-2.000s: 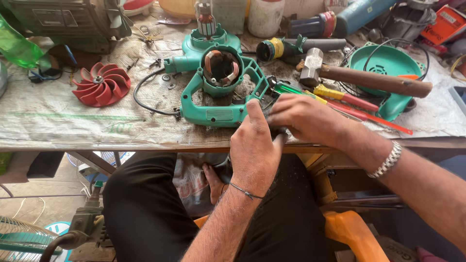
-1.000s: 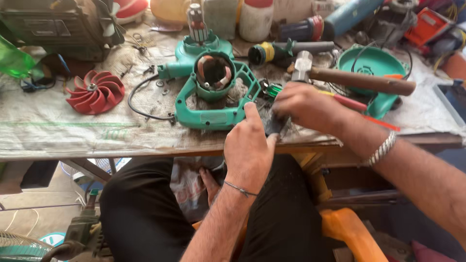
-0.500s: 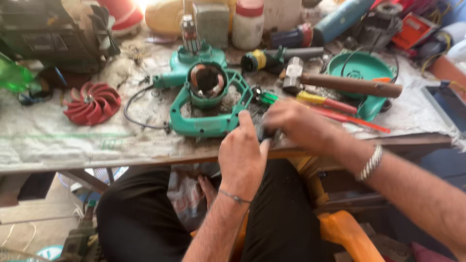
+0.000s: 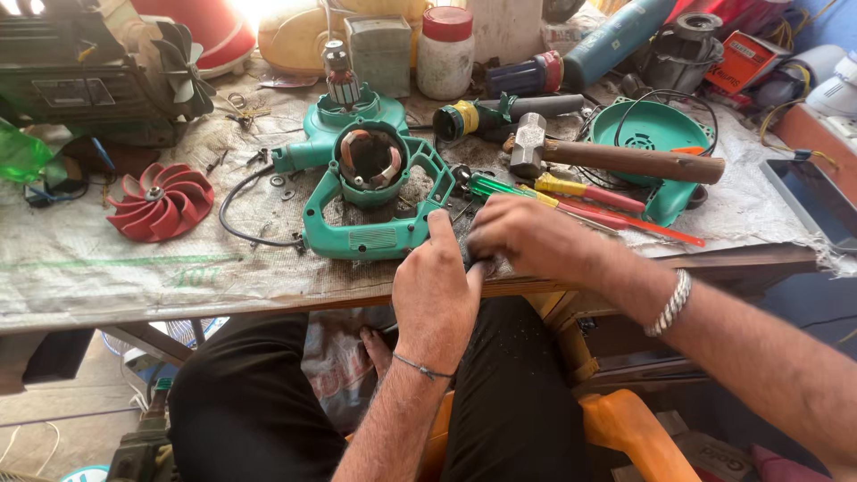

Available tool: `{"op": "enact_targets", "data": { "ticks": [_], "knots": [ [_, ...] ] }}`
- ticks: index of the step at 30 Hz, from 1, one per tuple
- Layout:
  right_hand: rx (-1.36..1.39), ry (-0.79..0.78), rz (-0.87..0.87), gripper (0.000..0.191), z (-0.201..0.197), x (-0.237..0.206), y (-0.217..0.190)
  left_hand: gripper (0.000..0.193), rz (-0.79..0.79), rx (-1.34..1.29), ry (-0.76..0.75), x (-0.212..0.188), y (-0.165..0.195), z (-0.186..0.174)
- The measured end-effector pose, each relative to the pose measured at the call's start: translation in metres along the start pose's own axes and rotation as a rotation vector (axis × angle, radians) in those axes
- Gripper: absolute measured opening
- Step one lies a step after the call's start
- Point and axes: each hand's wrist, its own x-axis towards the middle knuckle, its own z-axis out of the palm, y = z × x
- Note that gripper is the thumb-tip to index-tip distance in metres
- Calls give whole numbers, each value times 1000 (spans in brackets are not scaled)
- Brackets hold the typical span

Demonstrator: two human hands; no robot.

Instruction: The person scrapes a small metal component with a file, then handles a disassembled green electric motor housing and rotor. The person aligns the housing parts and prepares to reassemble the motor.

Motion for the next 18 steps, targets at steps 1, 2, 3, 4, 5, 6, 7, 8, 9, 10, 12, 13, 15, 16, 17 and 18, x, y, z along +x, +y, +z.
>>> {"op": "enact_targets", "data": {
  "ticks": [1,2,3,4,5,6,7,8,9,10,12,13,15,16,17,18],
  "knots": [
    [-47,-27,26,29,0,0,3,65,16,-14,13,0,0,0],
    [-90,-50,60,26,0,0,6,65,35,-28,16,-1,0,-1],
    [-21,-29,57,25,3,-2,7,64,5,-31,-8,-2,1,0],
    [34,1,42,24,5,-3,9,64,-16,-31,-15,-2,0,-1],
    [91,27,20,24,8,-3,10,64,-43,-32,-18,-2,0,-1],
    [82,38,13,23,10,-3,12,64,-22,-34,4,-1,0,-1],
    [82,51,14,23,12,-3,13,64,-3,-33,15,-2,0,-1],
    [86,67,24,23,14,-4,14,64,19,-31,15,-2,-1,-1],
    [105,68,26,23,15,-4,14,64,2,-28,0,-3,-1,-1],
    [113,74,22,22,15,-4,14,64,-7,-24,-4,-3,-1,-1],
    [102,41,7,20,13,-4,13,64,-11,-24,-5,-2,-1,-1],
    [89,-2,-4,18,11,-3,12,64,-13,-27,-5,-1,-1,-1],
    [18,-30,-6,15,8,-2,9,66,0,-34,-4,-3,-2,-1],
    [-50,-22,-4,15,7,-2,8,68,15,-47,9,-4,-2,-1],
    [-132,-8,-12,16,6,-1,6,69,39,-58,37,-3,-2,-1],
    [-78,25,-22,21,5,0,4,67,51,-46,42,-2,-3,-1]
  ]
}}
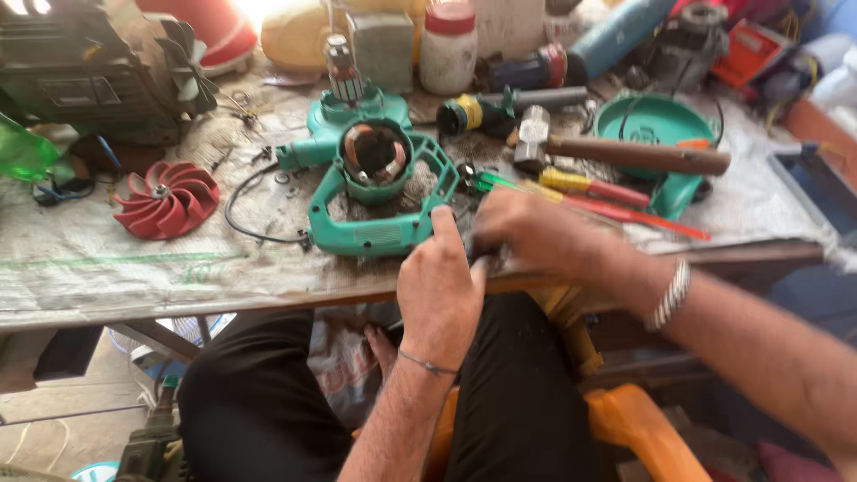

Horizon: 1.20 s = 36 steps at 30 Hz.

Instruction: The person scrapes a small metal component with a file, then handles a disassembled green electric motor housing and rotor. The person aligns the housing parts and prepares to reassemble the motor.

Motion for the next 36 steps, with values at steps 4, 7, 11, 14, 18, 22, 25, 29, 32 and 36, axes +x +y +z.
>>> {"op": "enact_targets", "data": {
  "ticks": [4,7,11,14,18,22,25,29,32,36],
  "knots": [
    [83,30,60,32,-1,3,-9,63,-35,10,-23,-3,-1,1],
    [46,-18,29,37,-7,7,-11,63,-59,24,-41,0,0,2],
    [-68,-94,45,27,-14,11,-10,66,-44,31,-25,1,1,1],
    [-44,-48,-88,20,-11,8,-11,66,-95,46,-71,1,2,0],
    [-170,-79,-45,21,-6,0,-6,67,-58,40,-37,-2,3,-1],
    [-241,-40,-128,26,-3,-2,0,65,-58,38,-32,2,2,1],
    [-282,-15,-108,21,-3,-2,-2,64,-68,37,-62,-1,2,1],
    [-133,-71,-90,24,-5,-2,-10,63,-46,53,-36,0,2,0],
    [-875,-180,-109,12,-6,-2,-10,68,-24,24,-10,-1,3,-1],
    [26,-58,67,20,-8,-6,0,69,-43,40,-57,-4,3,-3]
  ]
}}
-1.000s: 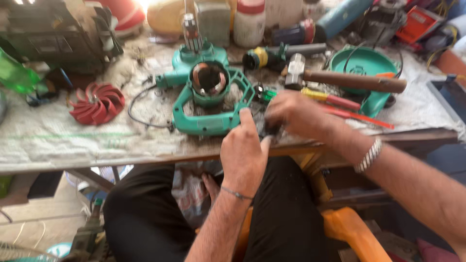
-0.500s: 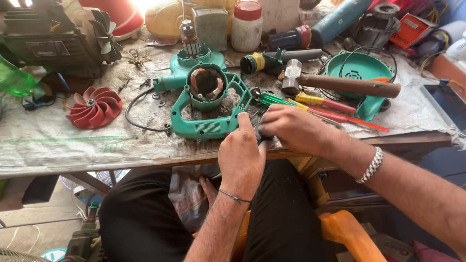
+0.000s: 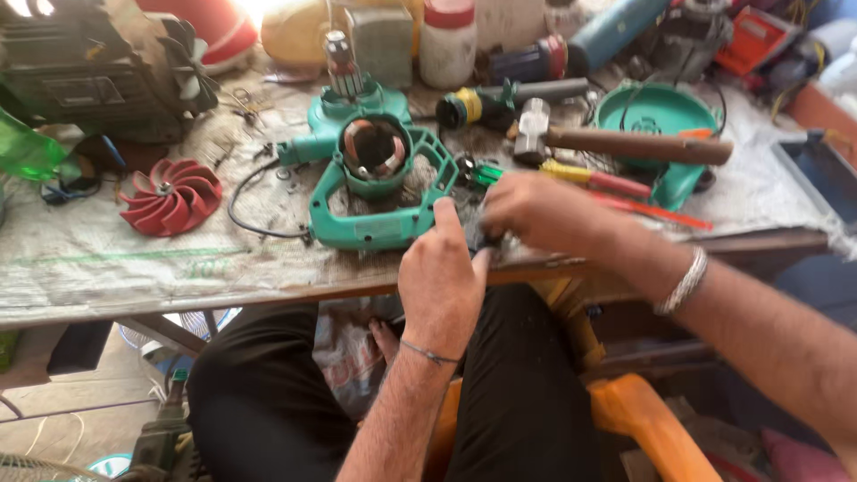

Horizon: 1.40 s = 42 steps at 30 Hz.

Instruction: The person scrapes a small metal component with a file, then handles a disassembled green electric motor housing and rotor. The person aligns the housing parts and prepares to reassemble the motor.

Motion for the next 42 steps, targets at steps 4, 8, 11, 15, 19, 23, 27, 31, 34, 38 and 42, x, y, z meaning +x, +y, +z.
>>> {"op": "enact_targets", "data": {
  "ticks": [4,8,11,15,19,23,27,31,34,38,42],
  "knots": [
    [686,127,522,14,-6,-9,11,67,130,-113,147,0,1,-1],
    [1220,231,579,16,-1,-21,2,50,371,-268,391,-1,2,-3],
    [1290,283,593,20,3,-28,-8,36,344,-509,214,0,3,-4],
    [1330,361,522,19,2,-30,-19,28,374,-674,224,3,0,-3],
    [1280,505,438,18,-1,-27,-39,23,374,-741,239,3,-3,-6],
    [1015,578,401,27,-3,-28,-62,22,378,-747,253,2,-4,-10],
    [670,634,375,25,-4,-29,-73,20,370,-717,230,0,0,-14],
    [698,649,373,25,-9,-31,-73,17,371,-733,199,-2,3,-15],
    [714,704,289,24,-15,-32,-76,15,382,-751,203,-3,3,-16],
    [528,708,178,31,-22,-31,-89,14,364,-779,187,-4,2,-16],
    [210,704,235,26,-23,-27,-100,13,368,-798,173,-6,3,-15]
  ]
}}
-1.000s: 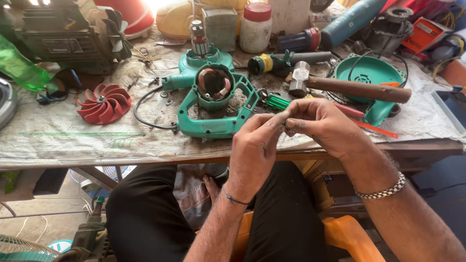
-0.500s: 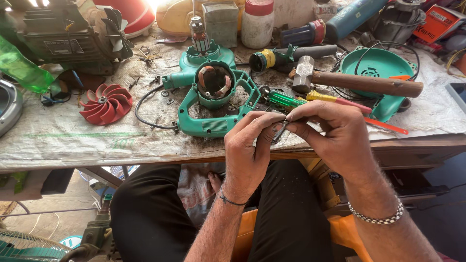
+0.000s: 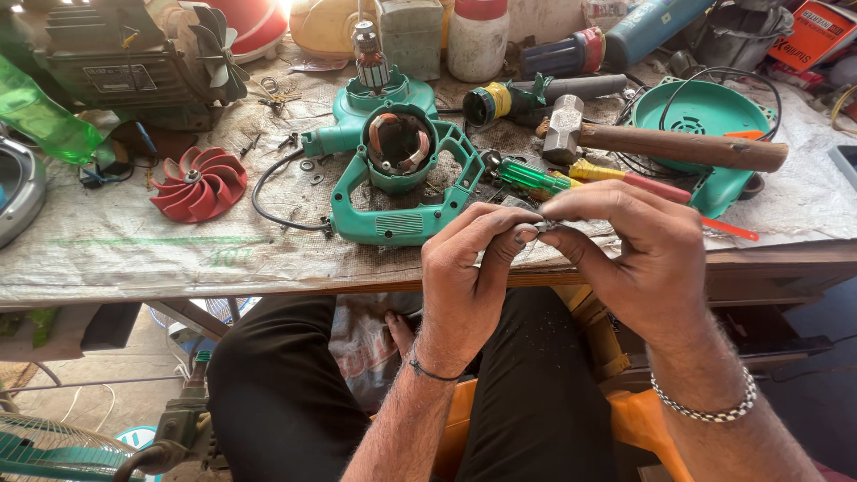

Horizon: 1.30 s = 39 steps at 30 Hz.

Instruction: The person scrapes a small metal component with a file, then handles a disassembled green electric motor housing and rotor. The person aligns the housing parts and prepares to reassemble the motor.

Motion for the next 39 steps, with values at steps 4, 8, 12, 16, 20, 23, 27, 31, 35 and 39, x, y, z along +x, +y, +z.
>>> {"op": "enact_targets", "data": {
  "ticks": [4,8,12,16,20,23,27,31,35,39],
  "knots": [
    [-5,18,41,21,2,0,-3,13,9,-19,-10,0,1,-1],
    [55,46,73,20,2,-2,1,17,-26,-66,-50,0,1,-3],
    [96,48,104,19,2,-6,5,17,14,-36,-42,0,0,-2],
    [87,32,156,17,1,-9,6,18,18,-21,-36,-1,-1,-2],
    [112,16,194,15,0,-11,6,18,31,-10,-31,-2,-2,-1],
    [151,3,187,16,-1,-12,6,19,65,-31,-35,-2,-3,-1],
    [245,-1,358,19,-1,-15,9,19,87,22,-34,-2,-3,-2],
    [322,-9,467,18,2,-16,16,20,98,106,-24,-2,-3,-2],
    [564,6,493,17,7,-16,23,19,123,191,-12,-2,-2,0],
    [573,17,387,20,8,-18,24,17,146,230,-28,-2,-3,1]
  ]
}}
